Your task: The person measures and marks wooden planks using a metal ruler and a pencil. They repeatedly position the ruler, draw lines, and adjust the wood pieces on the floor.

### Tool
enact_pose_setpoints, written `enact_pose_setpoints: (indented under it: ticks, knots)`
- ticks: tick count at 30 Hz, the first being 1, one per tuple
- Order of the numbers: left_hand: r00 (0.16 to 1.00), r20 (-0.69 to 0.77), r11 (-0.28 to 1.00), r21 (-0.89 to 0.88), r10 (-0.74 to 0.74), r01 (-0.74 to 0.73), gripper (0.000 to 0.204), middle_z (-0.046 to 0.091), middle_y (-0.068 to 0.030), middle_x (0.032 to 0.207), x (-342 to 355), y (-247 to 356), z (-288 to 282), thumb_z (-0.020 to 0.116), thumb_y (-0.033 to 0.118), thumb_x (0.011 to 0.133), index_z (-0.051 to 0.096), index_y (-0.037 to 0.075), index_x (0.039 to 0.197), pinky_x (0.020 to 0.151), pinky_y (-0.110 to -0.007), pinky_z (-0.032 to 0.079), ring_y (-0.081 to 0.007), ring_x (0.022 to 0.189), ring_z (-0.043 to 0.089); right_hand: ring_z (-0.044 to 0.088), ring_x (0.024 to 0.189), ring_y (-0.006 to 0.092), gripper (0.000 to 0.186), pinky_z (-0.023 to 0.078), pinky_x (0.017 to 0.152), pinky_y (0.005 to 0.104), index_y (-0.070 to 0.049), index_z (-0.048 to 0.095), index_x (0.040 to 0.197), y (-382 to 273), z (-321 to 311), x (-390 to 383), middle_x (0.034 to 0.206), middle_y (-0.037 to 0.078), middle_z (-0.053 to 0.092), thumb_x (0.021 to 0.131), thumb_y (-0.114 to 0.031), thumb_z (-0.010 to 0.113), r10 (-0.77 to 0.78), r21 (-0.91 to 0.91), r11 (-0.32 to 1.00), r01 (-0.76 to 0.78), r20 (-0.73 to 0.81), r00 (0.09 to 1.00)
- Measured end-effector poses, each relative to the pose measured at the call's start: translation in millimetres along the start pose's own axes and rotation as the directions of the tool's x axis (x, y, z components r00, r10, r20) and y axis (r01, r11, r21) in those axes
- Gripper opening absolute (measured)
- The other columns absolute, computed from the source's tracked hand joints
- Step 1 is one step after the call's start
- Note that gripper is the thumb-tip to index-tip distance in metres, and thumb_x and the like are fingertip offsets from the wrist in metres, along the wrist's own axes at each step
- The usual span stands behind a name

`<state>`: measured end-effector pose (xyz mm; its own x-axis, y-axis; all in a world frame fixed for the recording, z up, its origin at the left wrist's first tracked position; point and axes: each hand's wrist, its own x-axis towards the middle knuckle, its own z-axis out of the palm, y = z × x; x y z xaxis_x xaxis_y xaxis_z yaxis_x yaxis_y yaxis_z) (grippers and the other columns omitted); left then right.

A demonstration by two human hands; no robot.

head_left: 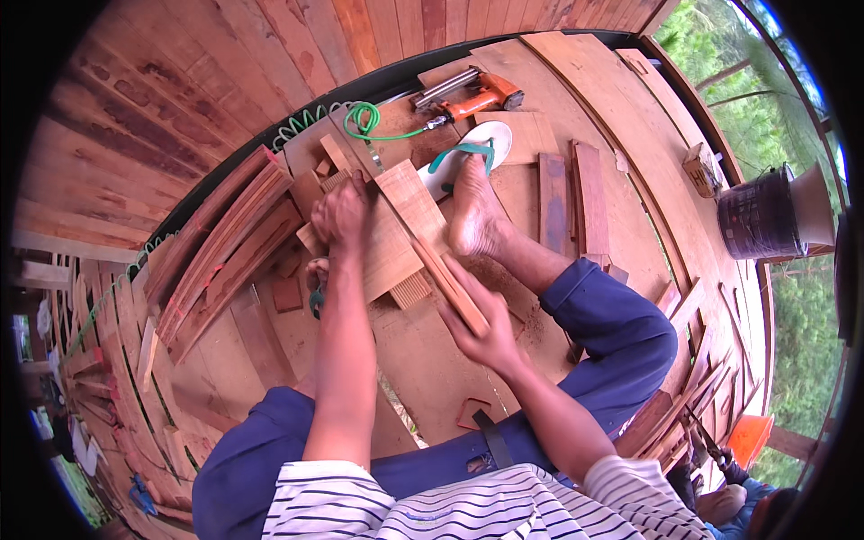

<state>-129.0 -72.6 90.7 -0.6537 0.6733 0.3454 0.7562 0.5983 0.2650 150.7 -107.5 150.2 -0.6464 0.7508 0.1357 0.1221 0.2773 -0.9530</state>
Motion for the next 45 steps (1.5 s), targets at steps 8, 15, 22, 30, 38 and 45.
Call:
enact_pose_setpoints:
  ticks: [8, 15, 22, 30, 38, 45]
  knots:
    - [0.999, -0.044, 0.996, 0.086, -0.006, 0.010, 0.049, 0.077, -0.0112, 0.091, 1.5, -15.6, -3.5, 0.039, 0.036, 0.110, 0.077, 0.012, 0.092, 0.080, -0.046, 0.054, -0.0308, 0.084, 0.075, 0.074, 0.112, 0.0285, 0.062, 0.055, 0.097, 0.0339, 0.002, 0.050, 0.150, -49.0, -65.6, -141.5, 0.126, 0.020, 0.072, 0.091, -0.004, 0.071, 0.168, -0.084, 0.984, -0.160, 0.100, 0.981]
    - [0.996, -0.087, 1.000, 0.021, 0.018, -0.017, 0.050, 0.076, -0.0135, 0.093, -1.7, -13.4, 1.6, 0.037, 0.040, 0.110, 0.078, 0.014, 0.100, 0.078, -0.049, 0.054, -0.0356, 0.085, 0.073, 0.071, 0.115, 0.0287, 0.066, 0.054, 0.095, 0.0340, -0.001, 0.047, 0.153, -17.9, 5.6, 0.9, 0.134, 0.022, 0.067, 0.092, -0.003, 0.071, 0.111, 0.009, 0.994, -0.112, 0.067, 0.992]
    - [0.995, -0.100, 0.999, 0.046, -0.006, 0.011, 0.049, 0.077, -0.0110, 0.089, -2.0, -17.9, 2.3, 0.043, 0.039, 0.109, 0.076, 0.012, 0.086, 0.080, -0.047, 0.054, -0.0331, 0.081, 0.074, 0.069, 0.104, 0.0312, 0.065, 0.053, 0.093, 0.0358, 0.003, 0.047, 0.151, -43.8, -45.4, -97.0, 0.128, 0.025, 0.068, 0.090, 0.000, 0.070, 0.081, -0.084, 0.994, -0.072, 0.104, 0.991]
    - [0.992, -0.103, 0.995, 0.066, -0.074, 0.081, 0.055, 0.076, -0.0153, 0.089, 1.6, -29.6, -8.8, 0.036, 0.047, 0.109, 0.078, 0.013, 0.094, 0.077, -0.054, 0.056, -0.0420, 0.081, 0.073, 0.069, 0.112, 0.0320, 0.065, 0.050, 0.100, 0.0358, 0.006, 0.047, 0.149, -34.9, -43.9, -94.4, 0.130, 0.025, 0.068, 0.089, 0.000, 0.069, 0.090, -0.083, 0.993, -0.079, 0.138, 0.986]
    - [0.994, -0.106, 0.994, 0.103, -0.024, 0.035, 0.048, 0.077, -0.0116, 0.088, 0.7, 1.2, -12.8, 0.042, 0.041, 0.108, 0.078, 0.014, 0.091, 0.077, -0.048, 0.055, -0.0339, 0.078, 0.074, 0.073, 0.109, 0.0311, 0.065, 0.056, 0.090, 0.0344, -0.004, 0.048, 0.153, -9.4, -2.5, 4.7, 0.133, 0.023, 0.067, 0.093, -0.004, 0.071, 0.136, 0.015, 0.990, -0.138, 0.102, 0.985]
    - [0.996, -0.066, 0.995, 0.077, -0.062, 0.067, 0.049, 0.077, -0.0136, 0.092, 5.3, -19.3, -4.3, 0.040, 0.046, 0.108, 0.078, 0.017, 0.098, 0.080, -0.052, 0.057, -0.0378, 0.084, 0.074, 0.077, 0.101, 0.0291, 0.067, 0.058, 0.089, 0.0323, 0.001, 0.049, 0.151, -42.7, -75.2, -135.2, 0.119, 0.018, 0.075, 0.088, 0.001, 0.073, 0.124, -0.187, 0.978, -0.097, 0.143, 0.982]
